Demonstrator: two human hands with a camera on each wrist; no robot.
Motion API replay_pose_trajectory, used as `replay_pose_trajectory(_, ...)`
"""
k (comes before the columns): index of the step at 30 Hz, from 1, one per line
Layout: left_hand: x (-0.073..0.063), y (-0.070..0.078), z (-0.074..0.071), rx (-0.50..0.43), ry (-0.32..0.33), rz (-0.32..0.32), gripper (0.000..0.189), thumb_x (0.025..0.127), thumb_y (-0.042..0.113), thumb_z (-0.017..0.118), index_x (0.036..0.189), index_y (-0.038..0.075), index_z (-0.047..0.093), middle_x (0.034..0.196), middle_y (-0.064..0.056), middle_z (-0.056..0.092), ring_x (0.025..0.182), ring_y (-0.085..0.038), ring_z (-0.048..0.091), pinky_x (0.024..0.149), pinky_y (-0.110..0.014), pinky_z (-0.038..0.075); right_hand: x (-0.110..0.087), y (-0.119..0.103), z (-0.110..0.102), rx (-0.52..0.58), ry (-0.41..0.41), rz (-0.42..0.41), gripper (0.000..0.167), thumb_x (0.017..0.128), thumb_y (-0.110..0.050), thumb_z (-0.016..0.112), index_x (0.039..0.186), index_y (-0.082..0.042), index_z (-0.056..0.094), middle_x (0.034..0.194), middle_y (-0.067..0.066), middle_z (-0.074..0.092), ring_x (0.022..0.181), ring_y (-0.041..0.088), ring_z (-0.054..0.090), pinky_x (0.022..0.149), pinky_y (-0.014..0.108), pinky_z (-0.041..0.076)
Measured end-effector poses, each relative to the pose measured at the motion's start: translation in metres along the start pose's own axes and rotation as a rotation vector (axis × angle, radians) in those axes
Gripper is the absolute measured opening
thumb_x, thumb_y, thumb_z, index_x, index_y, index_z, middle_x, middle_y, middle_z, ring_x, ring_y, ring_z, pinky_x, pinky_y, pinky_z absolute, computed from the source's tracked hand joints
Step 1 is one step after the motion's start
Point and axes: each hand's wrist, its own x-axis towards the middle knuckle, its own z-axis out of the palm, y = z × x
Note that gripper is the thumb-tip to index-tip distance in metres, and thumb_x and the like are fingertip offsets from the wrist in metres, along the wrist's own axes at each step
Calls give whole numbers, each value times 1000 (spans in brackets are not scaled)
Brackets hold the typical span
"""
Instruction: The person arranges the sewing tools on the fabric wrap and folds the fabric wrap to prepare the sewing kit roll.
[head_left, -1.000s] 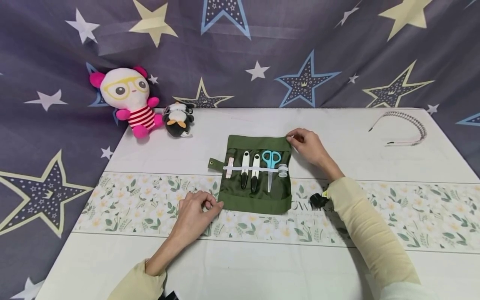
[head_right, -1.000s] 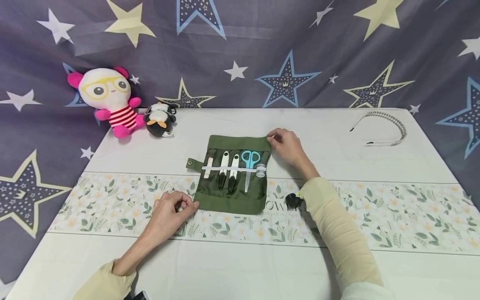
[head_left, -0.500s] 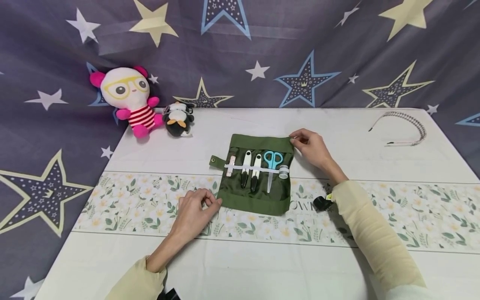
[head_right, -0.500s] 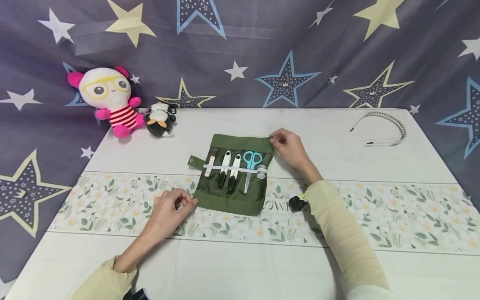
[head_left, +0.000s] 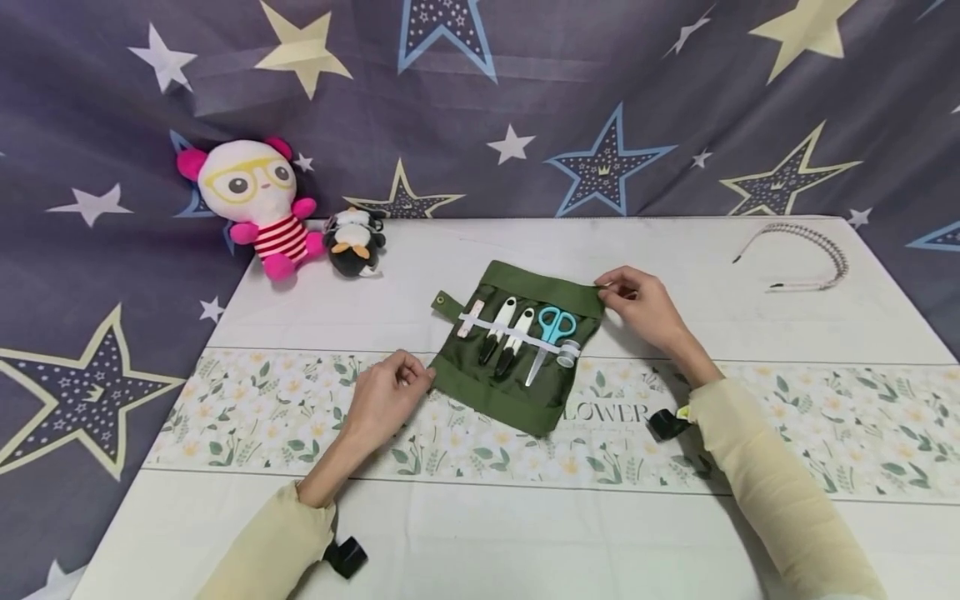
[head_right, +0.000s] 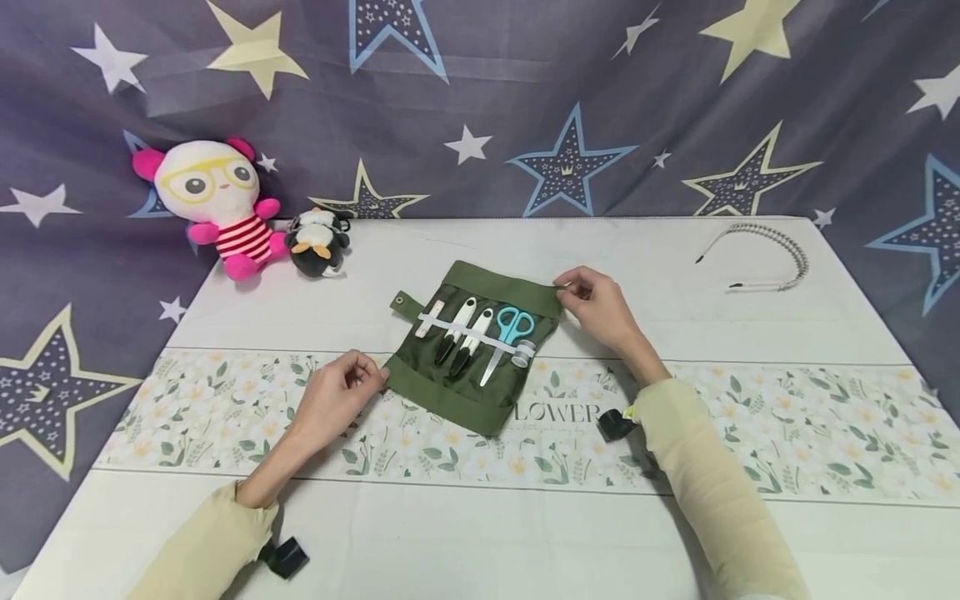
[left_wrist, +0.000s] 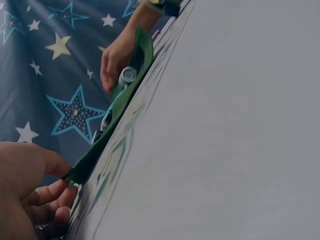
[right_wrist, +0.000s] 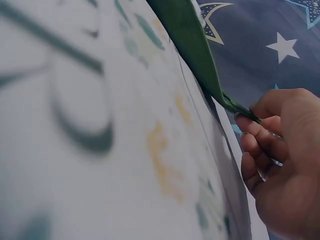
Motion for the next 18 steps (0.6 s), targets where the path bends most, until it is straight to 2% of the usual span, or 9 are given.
replay_pose_trajectory(4, 12, -1, -1, -19, -17, -32, 15, 99, 21, 70, 88, 11, 68, 75, -1, 62, 62, -18, 55, 63, -34, 44, -10, 1, -8, 18, -24, 17, 18, 102, -5, 63, 117, 3, 70, 96, 18, 66, 81, 20, 57, 67, 24, 44)
replay_pose_trajectory(10, 29, -2, -3, -23, -17, -11, 15, 100, 20, 68, 90, 8, 68, 72, -2, 62, 58, -19, 55, 60, -35, 44, -22, -1, -18, 7, -56, 41, 15, 101, -4, 63, 113, 2, 69, 101, 17, 68, 85, 21, 59, 69, 23, 46)
replay_pose_trajectory(15, 48, -4, -1, -22, -19, -11, 16, 101, 19, 68, 91, 6, 68, 73, -4, 63, 59, -20, 55, 61, -36, 43, -37, -3, -26, -22, -72, 53, 11, 100, -7, 67, 108, 1, 69, 98, 15, 68, 84, 20, 59, 71, 23, 47)
replay_pose_trajectory(18, 60, -3, 2, -29, -31, -23, 17, 102, 20, 67, 93, 6, 68, 74, -4, 67, 60, -20, 58, 61, -36, 44, -48, -4, -32, -37, -90, 33, 10, 100, -9, 69, 105, 0, 69, 95, 13, 68, 81, 19, 60, 71, 22, 48)
